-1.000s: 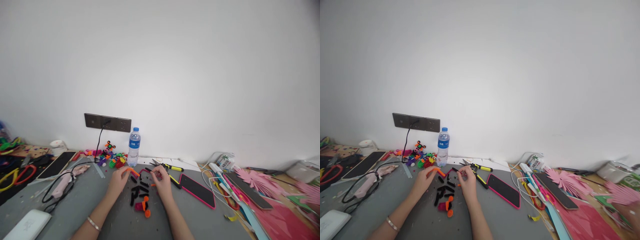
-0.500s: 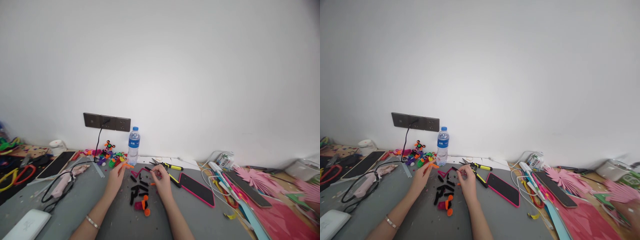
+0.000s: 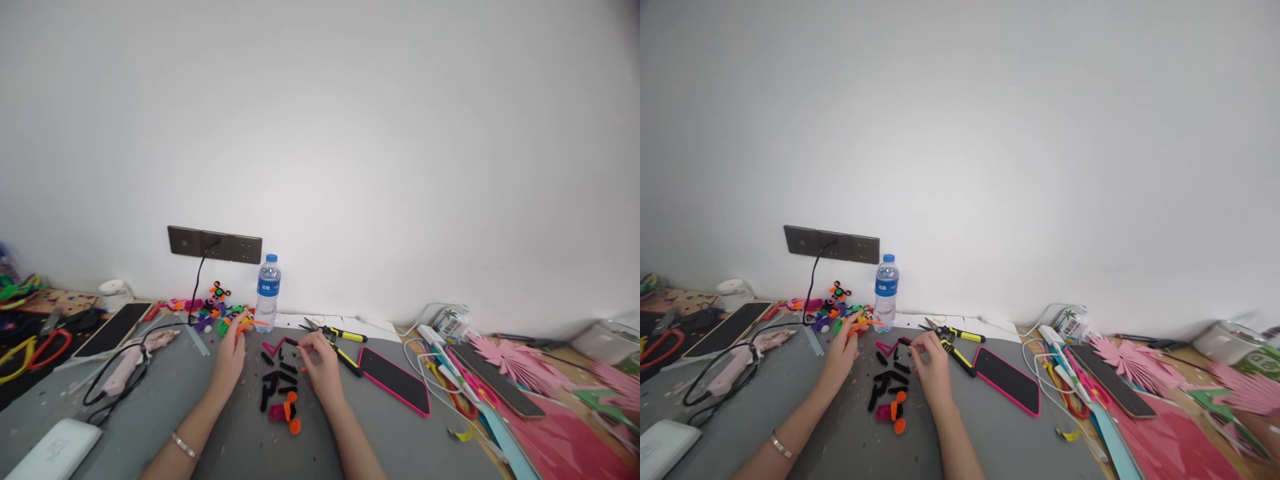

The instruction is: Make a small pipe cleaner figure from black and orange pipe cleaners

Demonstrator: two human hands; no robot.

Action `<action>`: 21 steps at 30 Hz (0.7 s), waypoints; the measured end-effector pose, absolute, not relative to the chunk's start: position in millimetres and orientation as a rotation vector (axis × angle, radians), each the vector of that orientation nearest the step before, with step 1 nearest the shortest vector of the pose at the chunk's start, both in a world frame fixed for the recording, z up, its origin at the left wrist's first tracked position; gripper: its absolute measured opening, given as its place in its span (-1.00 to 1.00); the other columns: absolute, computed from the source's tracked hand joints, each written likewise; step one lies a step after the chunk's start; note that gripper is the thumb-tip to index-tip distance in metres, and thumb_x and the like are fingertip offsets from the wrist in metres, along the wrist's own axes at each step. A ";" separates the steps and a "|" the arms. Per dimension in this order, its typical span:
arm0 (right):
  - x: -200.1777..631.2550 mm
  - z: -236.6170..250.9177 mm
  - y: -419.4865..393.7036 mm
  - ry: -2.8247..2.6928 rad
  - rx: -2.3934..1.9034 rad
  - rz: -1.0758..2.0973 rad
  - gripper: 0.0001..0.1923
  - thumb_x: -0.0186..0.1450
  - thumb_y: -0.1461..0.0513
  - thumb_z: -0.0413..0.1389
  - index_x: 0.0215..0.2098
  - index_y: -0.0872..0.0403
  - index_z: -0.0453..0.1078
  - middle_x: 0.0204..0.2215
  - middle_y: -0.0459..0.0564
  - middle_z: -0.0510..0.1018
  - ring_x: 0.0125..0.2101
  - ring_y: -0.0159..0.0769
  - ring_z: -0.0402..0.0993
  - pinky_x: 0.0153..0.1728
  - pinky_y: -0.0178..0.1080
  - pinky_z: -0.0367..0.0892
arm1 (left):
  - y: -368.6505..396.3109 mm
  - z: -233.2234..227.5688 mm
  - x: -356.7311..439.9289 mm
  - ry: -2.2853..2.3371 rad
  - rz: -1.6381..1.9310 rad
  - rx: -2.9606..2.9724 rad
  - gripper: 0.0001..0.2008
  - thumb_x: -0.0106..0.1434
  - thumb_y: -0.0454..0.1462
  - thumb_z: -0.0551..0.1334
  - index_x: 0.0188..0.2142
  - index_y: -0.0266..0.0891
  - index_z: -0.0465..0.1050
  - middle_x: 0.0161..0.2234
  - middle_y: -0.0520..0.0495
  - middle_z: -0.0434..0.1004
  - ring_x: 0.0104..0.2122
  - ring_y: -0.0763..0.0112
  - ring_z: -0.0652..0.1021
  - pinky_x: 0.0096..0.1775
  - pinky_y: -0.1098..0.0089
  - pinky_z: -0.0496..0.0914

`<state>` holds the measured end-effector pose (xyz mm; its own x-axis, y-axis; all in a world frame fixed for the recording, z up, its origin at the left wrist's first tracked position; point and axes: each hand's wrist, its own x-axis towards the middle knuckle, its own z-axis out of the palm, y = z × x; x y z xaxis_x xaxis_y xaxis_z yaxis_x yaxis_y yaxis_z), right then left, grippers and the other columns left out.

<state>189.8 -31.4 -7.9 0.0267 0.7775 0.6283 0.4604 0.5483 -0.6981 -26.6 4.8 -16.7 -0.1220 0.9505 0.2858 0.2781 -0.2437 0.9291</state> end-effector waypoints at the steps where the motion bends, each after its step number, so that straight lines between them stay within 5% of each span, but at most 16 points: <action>1: 189.3 -8.1 -31.7 -1.619 -1.070 0.341 -0.87 0.29 0.33 0.06 -0.42 0.03 0.31 -0.43 -0.05 0.40 -0.41 -0.26 0.32 -0.36 -0.26 0.28 | 4.8 -16.9 -26.1 1.352 1.409 1.516 -0.55 0.31 -0.24 -0.04 0.16 -0.17 0.27 -0.12 -0.14 0.54 -0.67 0.54 0.32 -0.52 0.41 0.33; 4: 188.4 -9.1 -31.9 -1.634 -1.072 0.354 -0.87 0.29 0.35 0.07 -0.41 0.03 0.31 -0.42 -0.05 0.39 -0.40 -0.27 0.32 -0.36 -0.26 0.27 | 5.0 -16.9 -24.2 1.315 1.413 1.512 -0.60 0.32 -0.17 -0.01 0.10 -0.20 0.33 -0.11 -0.17 0.56 -0.58 0.45 0.46 -0.44 0.37 0.41; 9: 186.9 -7.7 -32.8 -1.666 -1.041 0.349 -0.87 0.28 0.36 0.07 -0.41 0.03 0.32 -0.42 -0.05 0.39 -0.41 -0.28 0.33 -0.35 -0.26 0.28 | 4.4 -13.9 -22.5 1.385 1.396 1.601 -0.66 0.30 -0.13 0.05 -0.02 -0.18 0.40 -0.06 -0.17 0.56 -0.08 0.19 0.55 -0.10 0.25 0.44; 15: 185.7 -4.4 -35.9 -1.750 -1.038 0.302 -0.87 0.30 0.35 0.07 -0.38 0.02 0.36 -0.39 -0.04 0.40 -0.37 -0.26 0.37 -0.33 -0.26 0.31 | 6.5 -17.9 -26.9 1.464 1.320 1.853 -0.71 0.25 -0.28 0.04 -0.14 -0.19 0.49 -0.25 -0.13 0.58 -0.17 0.16 0.56 -0.10 0.15 0.43; 21: 185.5 -8.8 -36.3 -1.808 -1.062 0.233 -0.84 0.35 0.31 0.01 -0.33 0.00 0.39 -0.34 -0.01 0.40 -0.33 -0.25 0.38 -0.30 -0.24 0.32 | 5.0 -13.9 -25.0 1.530 1.442 2.247 -0.76 0.22 -0.35 0.13 -0.24 -0.12 0.56 -0.11 -0.15 0.50 -0.08 0.07 0.45 -0.06 0.05 0.39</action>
<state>185.5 -36.3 -8.8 -0.1297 0.7474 0.6516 0.5581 0.5982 -0.5750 -25.0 5.0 -13.9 0.0671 0.7555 0.6517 0.6952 -0.5039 0.5126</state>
